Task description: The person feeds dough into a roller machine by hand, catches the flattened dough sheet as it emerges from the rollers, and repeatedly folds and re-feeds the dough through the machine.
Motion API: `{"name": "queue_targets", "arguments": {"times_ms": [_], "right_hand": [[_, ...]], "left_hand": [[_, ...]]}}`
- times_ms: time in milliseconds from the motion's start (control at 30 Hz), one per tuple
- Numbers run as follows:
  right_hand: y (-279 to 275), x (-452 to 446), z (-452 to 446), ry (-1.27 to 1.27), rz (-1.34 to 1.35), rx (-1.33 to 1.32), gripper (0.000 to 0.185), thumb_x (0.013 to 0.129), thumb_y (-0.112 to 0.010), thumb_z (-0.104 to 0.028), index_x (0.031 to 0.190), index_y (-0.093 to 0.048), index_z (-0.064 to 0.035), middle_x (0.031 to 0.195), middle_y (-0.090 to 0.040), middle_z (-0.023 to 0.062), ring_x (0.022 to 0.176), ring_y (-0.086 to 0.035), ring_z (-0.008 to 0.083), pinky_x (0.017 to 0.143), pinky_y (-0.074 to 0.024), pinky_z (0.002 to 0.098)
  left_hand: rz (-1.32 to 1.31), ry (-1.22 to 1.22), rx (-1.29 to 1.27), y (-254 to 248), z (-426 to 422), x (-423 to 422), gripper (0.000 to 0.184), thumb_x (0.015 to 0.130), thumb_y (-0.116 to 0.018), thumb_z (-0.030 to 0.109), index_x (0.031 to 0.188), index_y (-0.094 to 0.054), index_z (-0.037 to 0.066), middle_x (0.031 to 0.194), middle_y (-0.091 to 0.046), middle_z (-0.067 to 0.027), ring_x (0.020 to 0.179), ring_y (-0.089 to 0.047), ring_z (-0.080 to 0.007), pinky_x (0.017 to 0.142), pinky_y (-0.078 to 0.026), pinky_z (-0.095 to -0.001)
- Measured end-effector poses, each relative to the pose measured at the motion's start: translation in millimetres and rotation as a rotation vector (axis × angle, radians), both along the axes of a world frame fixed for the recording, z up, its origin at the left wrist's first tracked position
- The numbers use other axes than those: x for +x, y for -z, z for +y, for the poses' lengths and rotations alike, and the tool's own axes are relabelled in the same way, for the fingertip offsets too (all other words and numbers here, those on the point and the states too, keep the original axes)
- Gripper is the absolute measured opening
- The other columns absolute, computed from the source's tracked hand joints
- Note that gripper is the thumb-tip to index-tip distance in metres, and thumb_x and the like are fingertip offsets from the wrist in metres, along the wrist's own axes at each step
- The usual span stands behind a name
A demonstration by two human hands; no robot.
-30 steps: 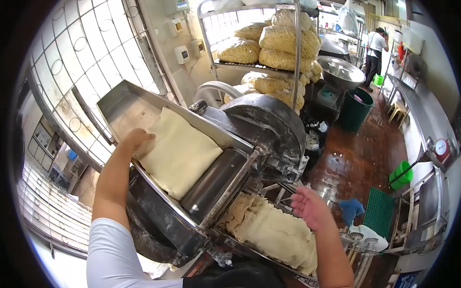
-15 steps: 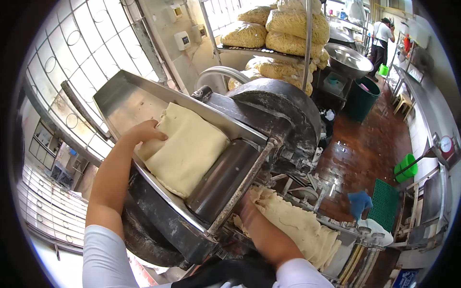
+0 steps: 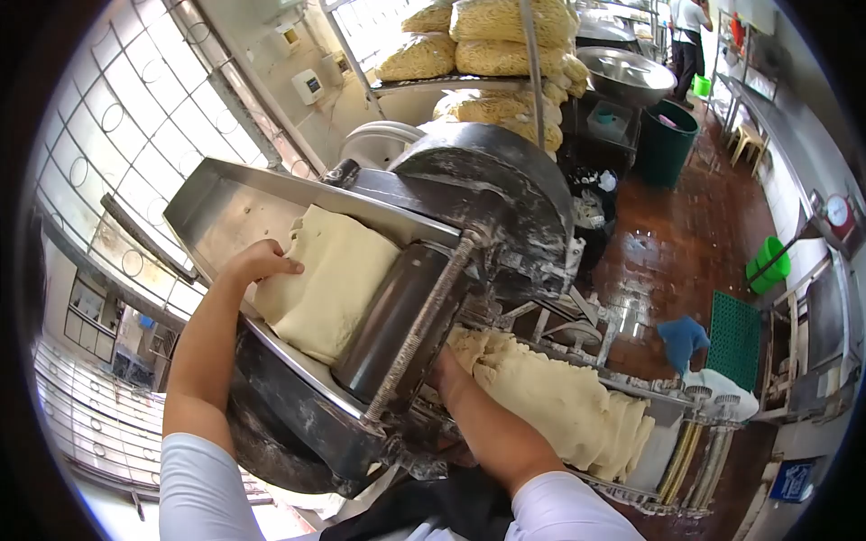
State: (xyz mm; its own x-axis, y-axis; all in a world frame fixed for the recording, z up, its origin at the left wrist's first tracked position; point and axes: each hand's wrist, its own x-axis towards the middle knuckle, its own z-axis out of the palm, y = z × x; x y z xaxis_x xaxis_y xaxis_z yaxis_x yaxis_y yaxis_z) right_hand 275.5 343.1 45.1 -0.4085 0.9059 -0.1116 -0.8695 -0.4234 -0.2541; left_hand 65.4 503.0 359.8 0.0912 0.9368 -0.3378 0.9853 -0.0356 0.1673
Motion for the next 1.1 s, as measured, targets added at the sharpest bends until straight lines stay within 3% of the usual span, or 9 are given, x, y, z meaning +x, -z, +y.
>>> {"name": "queue_targets", "arguments": {"times_ms": [133, 333, 500, 633, 700, 767, 867, 967, 1100], "right_hand": [[-33.4, 33.7, -39.9, 0.082, -0.213, -0.409, 0.034, 0.094, -0.051, -0.023, 0.121, -0.055, -0.0029, 0.107, -0.064, 0.0144, 0.094, -0.065, 0.0301, 0.083, -0.0539, 0.0453], [-49.7, 75.5, -86.0, 0.256, -0.421, -0.363, 0.039, 0.087, -0.065, -0.02, 0.118, -0.056, 0.0015, 0.104, -0.064, 0.0145, 0.094, -0.063, 0.0291, 0.083, -0.0519, 0.0433], [-67.2, 108.8, -122.4, 0.261, -0.434, -0.358, 0.042, 0.087, -0.066, -0.02, 0.12, -0.054, 0.0021, 0.11, -0.063, 0.0156, 0.099, -0.062, 0.029, 0.086, -0.0506, 0.041], [-56.8, 134.8, -144.9, 0.273, -0.524, -0.299, 0.044, 0.087, -0.066, -0.021, 0.123, -0.053, 0.0009, 0.115, -0.062, 0.0148, 0.103, -0.061, 0.0281, 0.089, -0.0489, 0.0405], [-51.9, 147.0, -155.6, 0.288, -0.556, -0.277, 0.046, 0.086, -0.067, -0.02, 0.126, -0.051, -0.0006, 0.118, -0.061, 0.0151, 0.106, -0.06, 0.0287, 0.092, -0.048, 0.0409], [-58.5, 158.0, -168.9, 0.3, -0.631, -0.273, 0.046, 0.086, -0.067, -0.019, 0.126, -0.051, -0.0005, 0.117, -0.061, 0.0145, 0.105, -0.06, 0.0276, 0.091, -0.0487, 0.0398], [-72.6, 175.4, -190.3, 0.317, -0.714, -0.246, 0.044, 0.086, -0.067, -0.018, 0.123, -0.053, 0.002, 0.114, -0.062, 0.0139, 0.101, -0.061, 0.0251, 0.087, -0.049, 0.0378], [-84.1, 190.2, -211.2, 0.336, -0.73, -0.238, 0.043, 0.086, -0.067, -0.018, 0.121, -0.053, 0.004, 0.113, -0.062, 0.0139, 0.099, -0.061, 0.0238, 0.085, -0.0492, 0.0367], [-96.6, 207.7, -232.6, 0.393, -0.731, -0.26, 0.043, 0.086, -0.068, -0.016, 0.121, -0.053, 0.0044, 0.112, -0.063, 0.0141, 0.097, -0.062, 0.0234, 0.083, -0.0502, 0.0357]], "left_hand": [[-0.245, -0.201, -0.172, -9.1, -17.9, 10.6, 0.066, 0.07, -0.077, 0.045, 0.11, -0.059, -0.005, 0.088, -0.063, -0.0125, 0.074, -0.061, -0.0225, 0.062, -0.05, -0.0335], [-0.171, -0.023, 0.382, -21.8, -37.3, -0.2, 0.06, 0.079, -0.07, 0.043, 0.116, -0.057, -0.003, 0.107, -0.063, -0.0119, 0.097, -0.06, -0.0184, 0.078, -0.047, -0.0316], [-0.829, 0.049, 0.57, -89.5, -172.0, 66.5, 0.04, 0.091, -0.058, 0.03, 0.117, -0.056, -0.001, 0.112, -0.062, -0.014, 0.096, -0.061, -0.0185, 0.083, -0.048, -0.0318], [-1.231, 0.401, 0.172, -66.5, -304.5, 92.6, 0.056, 0.081, -0.064, 0.041, 0.114, -0.057, -0.004, 0.108, -0.062, -0.0194, 0.097, -0.063, -0.0284, 0.081, -0.052, -0.039], [-1.247, 0.655, -0.546, -24.6, -335.5, 102.1, 0.068, 0.08, -0.071, 0.036, 0.126, -0.05, -0.008, 0.122, -0.058, -0.0185, 0.112, -0.056, -0.0234, 0.093, -0.044, -0.034], [-1.047, 0.45, -0.989, 44.0, -377.0, 119.3, 0.059, 0.083, -0.07, 0.022, 0.132, -0.047, -0.002, 0.126, -0.056, -0.015, 0.119, -0.051, -0.0207, 0.1, -0.039, -0.0337], [-0.938, 0.077, -0.952, 180.6, -408.5, 131.6, 0.056, 0.084, -0.069, 0.028, 0.128, -0.05, -0.002, 0.115, -0.06, -0.0114, 0.109, -0.056, -0.0198, 0.094, -0.044, -0.032], [-0.96, -0.199, -0.706, 297.8, -391.4, 114.8, 0.039, 0.089, -0.063, 0.028, 0.12, -0.054, 0.006, 0.096, -0.066, -0.0028, 0.073, -0.059, -0.0098, 0.062, -0.048, -0.0267], [-1.219, -0.935, -0.599, 353.3, -331.7, 124.0, 0.038, 0.09, -0.058, 0.034, 0.119, -0.055, 0.008, 0.088, -0.066, -0.0007, 0.074, -0.061, -0.0117, 0.063, -0.048, -0.0261]]}}
